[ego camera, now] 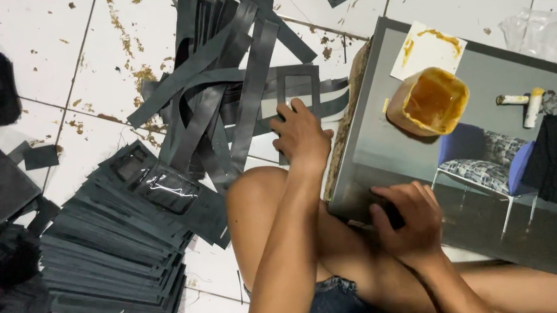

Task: The person sits on the floor with a board on their lap, dips a small applicator into a container of glue, spreads glue onto black fabric pieces, and presses the glued fabric onto plastic frames, setting finished pieces aside in stacks.

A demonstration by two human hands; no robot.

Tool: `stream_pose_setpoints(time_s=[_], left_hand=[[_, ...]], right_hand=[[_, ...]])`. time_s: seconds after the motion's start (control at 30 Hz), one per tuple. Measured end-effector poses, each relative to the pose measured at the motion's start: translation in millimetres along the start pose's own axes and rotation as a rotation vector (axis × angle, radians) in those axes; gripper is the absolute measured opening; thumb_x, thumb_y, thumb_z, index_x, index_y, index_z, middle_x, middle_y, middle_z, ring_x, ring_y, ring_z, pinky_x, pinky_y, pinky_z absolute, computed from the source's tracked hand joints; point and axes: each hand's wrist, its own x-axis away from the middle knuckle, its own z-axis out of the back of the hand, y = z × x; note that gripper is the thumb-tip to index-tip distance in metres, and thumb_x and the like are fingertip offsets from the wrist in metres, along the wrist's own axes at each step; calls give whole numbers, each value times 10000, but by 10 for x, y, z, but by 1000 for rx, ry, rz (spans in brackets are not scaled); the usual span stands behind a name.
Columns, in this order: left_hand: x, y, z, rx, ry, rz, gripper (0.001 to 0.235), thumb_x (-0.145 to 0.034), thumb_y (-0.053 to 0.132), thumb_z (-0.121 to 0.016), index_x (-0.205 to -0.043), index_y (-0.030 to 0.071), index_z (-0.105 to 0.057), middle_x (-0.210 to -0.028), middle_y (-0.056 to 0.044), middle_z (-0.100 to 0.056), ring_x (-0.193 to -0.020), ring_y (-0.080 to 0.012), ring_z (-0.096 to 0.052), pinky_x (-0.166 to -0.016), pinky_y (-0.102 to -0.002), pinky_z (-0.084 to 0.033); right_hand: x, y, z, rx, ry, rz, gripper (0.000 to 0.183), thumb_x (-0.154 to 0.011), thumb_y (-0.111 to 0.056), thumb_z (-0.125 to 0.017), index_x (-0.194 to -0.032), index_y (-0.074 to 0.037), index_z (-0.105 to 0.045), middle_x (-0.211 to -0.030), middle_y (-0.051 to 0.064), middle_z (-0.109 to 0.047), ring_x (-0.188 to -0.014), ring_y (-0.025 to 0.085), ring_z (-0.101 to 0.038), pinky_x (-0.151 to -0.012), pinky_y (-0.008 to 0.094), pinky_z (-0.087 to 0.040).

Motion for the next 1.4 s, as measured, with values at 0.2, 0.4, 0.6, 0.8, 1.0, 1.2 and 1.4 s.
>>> stream_pose_setpoints(time_s=[0.2, 0.4, 0.6, 0.8, 1.0, 1.2, 1.4], left_hand=[[0, -41, -119, -36, 100, 5, 564, -752, 210, -892, -1098, 47, -479, -1118, -138, -411, -1087, -456, -487, -646, -622, -569], [116, -148, 80, 209, 90, -79, 345, -898, 89, -644, -1174, -26, -472, -1041, -212, -592, -984, -514, -648, -737, -635, -591], [1178, -43, 1367, 378, 393, -378, 242, -952, -13, -522, -1188, 27, -560, -918, -236, -666, -907, -472, -688, -765, -580, -563], [2228, -164, 2178, 445, -103, -782, 306, -875, 31, -572, -1097, 146, -749, -917, -147, -758, -974, -417, -720, -824, -463, -579], [2754, 184, 2082, 303, -325, -1108, 217, -845, 108, -580, -1035, 111, -685, -992, -34, -716, -959, -265, -655, -917, -387, -449], [2961, 615, 2012, 336, 129, -1219, 457, -888, 123, -642, -1331, 37, -572, -1483, -157, -496, -1383, -338, -454, -1175, -499, -311], [2696, 638, 1433, 670, 194, -1143, 390, -959, 83, -599, -1349, 68, -586, -1293, -118, -624, -1264, -364, -576, -1080, -483, -431]], right_hand=[[42, 33, -22, 50, -24, 38, 262, -917, -333, -708, -1133, -184, -724, -839, 12, -608, -716, 255, -595, -687, 401, -448], [-20, -112, 80, -227, 96, -51, 192, -962, -264, -669, -1010, -111, -775, -781, 43, -698, -706, 266, -666, -690, 376, -477], [171, 380, 230, -1129, 314, -527, 416, -981, -281, -532, -1258, 19, -614, -925, 200, -703, -836, 195, -691, -748, 295, -573], [43, -73, 1089, -464, 37, -59, 706, -843, -355, -724, -1396, 54, -567, -1394, 286, -570, -1336, 455, -541, -1075, 550, -451], [105, -965, 1724, -354, -87, 223, 434, -619, -92, -922, -842, -34, -554, -999, 162, -754, -876, 333, -724, -936, 525, -578], [1187, -215, 1541, -870, 148, -752, 156, -929, -3, -649, -1065, 72, -670, -851, 162, -761, -698, 191, -706, -676, 253, -573], [792, 640, 960, -936, 313, -735, 373, -1050, -159, -616, -1329, 74, -533, -973, 293, -697, -757, 306, -729, -680, 394, -643]])
